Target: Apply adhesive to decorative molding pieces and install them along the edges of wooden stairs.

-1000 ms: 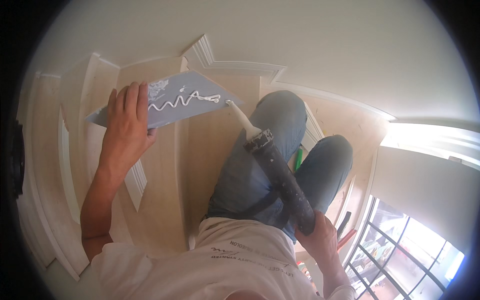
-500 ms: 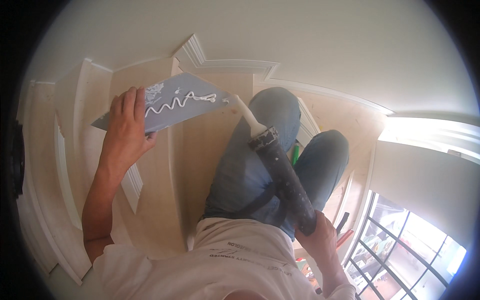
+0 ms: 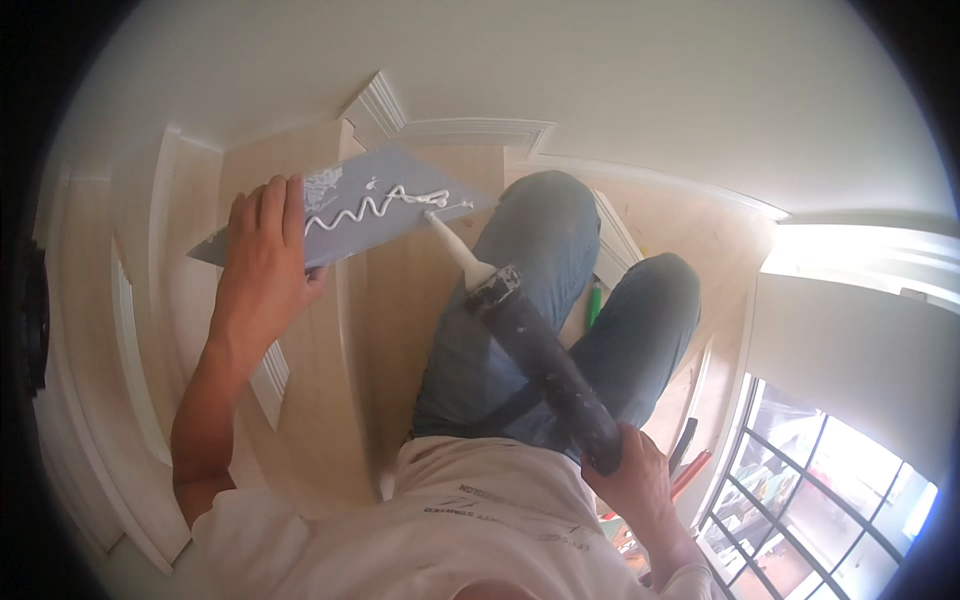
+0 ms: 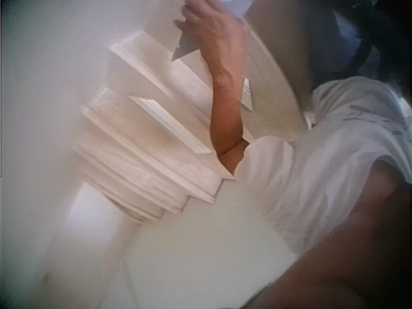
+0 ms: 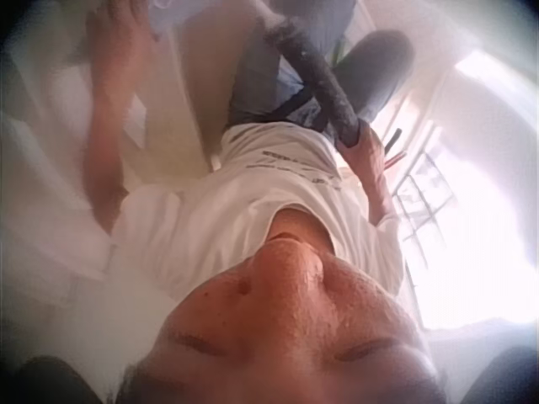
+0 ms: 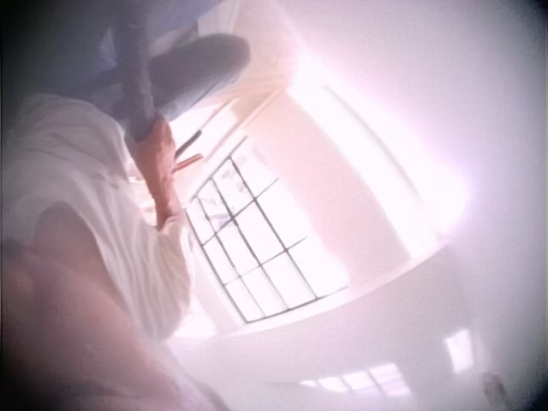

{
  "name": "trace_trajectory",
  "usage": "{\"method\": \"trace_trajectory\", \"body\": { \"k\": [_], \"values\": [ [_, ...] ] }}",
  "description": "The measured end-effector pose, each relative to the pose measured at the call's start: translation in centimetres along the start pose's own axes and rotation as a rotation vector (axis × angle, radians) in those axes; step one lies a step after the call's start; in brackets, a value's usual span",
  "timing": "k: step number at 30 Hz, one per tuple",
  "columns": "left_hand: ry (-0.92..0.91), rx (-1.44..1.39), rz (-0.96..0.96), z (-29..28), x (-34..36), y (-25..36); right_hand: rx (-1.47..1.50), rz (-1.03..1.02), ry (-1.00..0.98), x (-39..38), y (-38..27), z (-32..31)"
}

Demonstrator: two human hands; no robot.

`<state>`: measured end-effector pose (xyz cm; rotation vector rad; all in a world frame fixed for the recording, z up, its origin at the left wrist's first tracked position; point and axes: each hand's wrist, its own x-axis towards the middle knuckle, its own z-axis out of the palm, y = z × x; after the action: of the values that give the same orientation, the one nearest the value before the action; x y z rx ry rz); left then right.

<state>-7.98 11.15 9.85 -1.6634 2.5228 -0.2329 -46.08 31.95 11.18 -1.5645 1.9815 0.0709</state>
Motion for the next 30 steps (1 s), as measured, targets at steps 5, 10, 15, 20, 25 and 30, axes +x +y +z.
{"method": "trace_trajectory", "body": {
  "k": [5,10,15,20,25,30],
  "values": [
    [0.009,0.049,0.034,-0.3,0.0,-0.1,0.017,-0.011,-0.04,0.1,-1.0,-0.1],
    [0.049,0.003,0.062,0.2,0.0,-0.3,0.042,-0.028,-0.063,-0.1,-1.3,0.1],
    [0.061,-0.069,0.085,1.4,0.3,-0.7,0.042,-0.09,-0.049,0.2,-2.2,1.0],
    [0.024,-0.154,0.047,2.2,0.4,-0.7,0.032,-0.159,0.003,-0.8,-0.7,1.1],
    [0.016,-0.209,0.042,3.1,0.3,-2.0,0.038,-0.068,0.291,-1.1,2.0,1.0],
    [-0.067,-0.314,-0.008,3.2,1.8,-1.3,0.152,0.355,0.416,1.0,10.1,2.1]
  ]
}}
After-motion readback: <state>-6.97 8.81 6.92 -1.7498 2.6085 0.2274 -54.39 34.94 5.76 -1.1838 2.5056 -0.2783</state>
